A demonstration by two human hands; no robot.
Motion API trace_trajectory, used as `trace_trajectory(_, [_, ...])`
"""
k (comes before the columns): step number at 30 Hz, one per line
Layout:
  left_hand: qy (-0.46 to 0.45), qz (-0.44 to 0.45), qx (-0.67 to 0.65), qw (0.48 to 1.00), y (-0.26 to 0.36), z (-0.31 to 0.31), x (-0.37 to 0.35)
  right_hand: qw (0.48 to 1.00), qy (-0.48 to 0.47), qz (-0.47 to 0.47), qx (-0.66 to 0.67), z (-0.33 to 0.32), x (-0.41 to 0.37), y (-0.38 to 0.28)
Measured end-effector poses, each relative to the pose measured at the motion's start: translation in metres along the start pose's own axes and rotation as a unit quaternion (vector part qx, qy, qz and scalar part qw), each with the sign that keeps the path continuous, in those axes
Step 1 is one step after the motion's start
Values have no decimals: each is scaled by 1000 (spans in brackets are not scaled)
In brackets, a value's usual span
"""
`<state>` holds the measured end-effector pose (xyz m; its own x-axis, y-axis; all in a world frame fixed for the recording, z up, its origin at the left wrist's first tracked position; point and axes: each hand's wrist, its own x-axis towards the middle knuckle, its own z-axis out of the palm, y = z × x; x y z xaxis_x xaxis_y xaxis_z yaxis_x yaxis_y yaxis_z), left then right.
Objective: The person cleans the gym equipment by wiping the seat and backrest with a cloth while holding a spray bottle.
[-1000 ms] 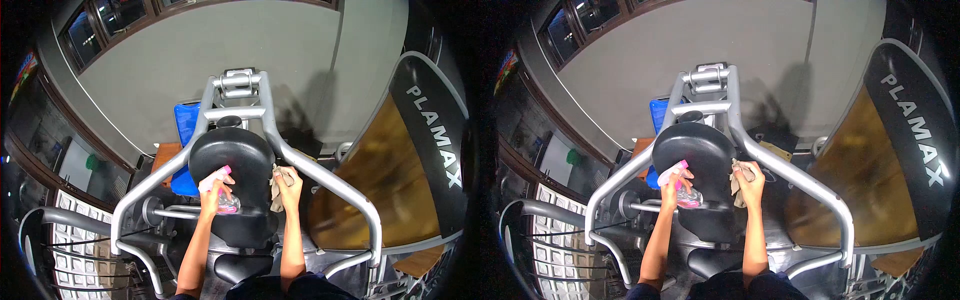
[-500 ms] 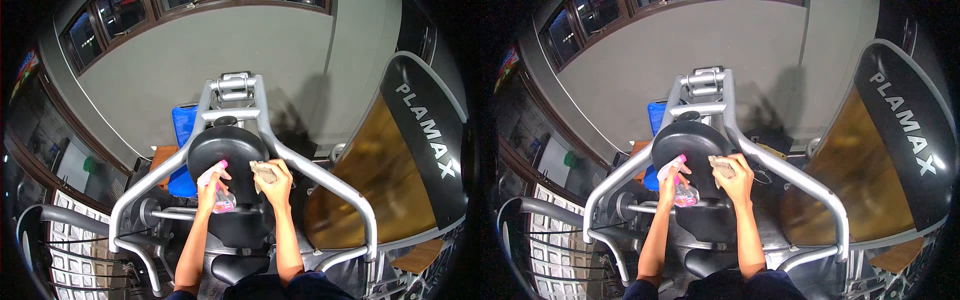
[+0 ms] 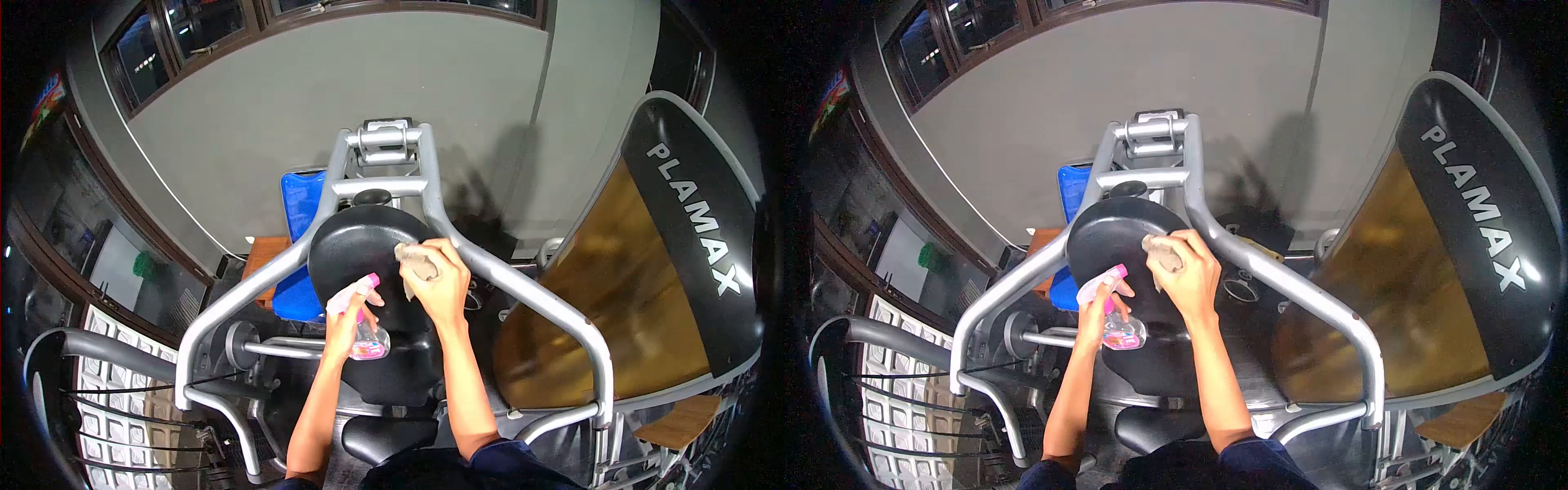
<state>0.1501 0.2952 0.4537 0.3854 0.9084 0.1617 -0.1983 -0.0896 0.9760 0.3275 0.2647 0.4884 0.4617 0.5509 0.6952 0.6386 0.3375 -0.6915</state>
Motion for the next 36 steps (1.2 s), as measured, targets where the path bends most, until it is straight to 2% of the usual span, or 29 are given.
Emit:
trace_trajectory(3, [6,1,-20,1000,-1,-2,0,998,-52,-8,-40,-7,-19,4])
trace_trajectory(6, [6,7,-22,1000,-2,-7,-2,996,-59,24,-62,-16,-41,9])
trace_trajectory(11, [10,-9,-5,1000,0,-17,-9,998,23,43,-47,-15,-37,13])
trace_trajectory(15, [1,-8,1,1000,3,-21,-12,997,43,21,-56,1,-12,-1])
trace_trajectory(22, [-5,-8,-12,1000,1,-17,-12,995,-34,-27,-93,18,-32,-8])
trace_trajectory(26, [-12,-6,-25,1000,-2,-19,-14,991,-39,-41,-119,11,-60,1])
trace_trajectory(33, [0,-11,-5,1000,6,-40,-17,991,46,-28,-122,1,-31,5])
trace_trajectory(36, [7,2,7,1000,10,-49,-17,993,41,-34,-102,14,-23,-7])
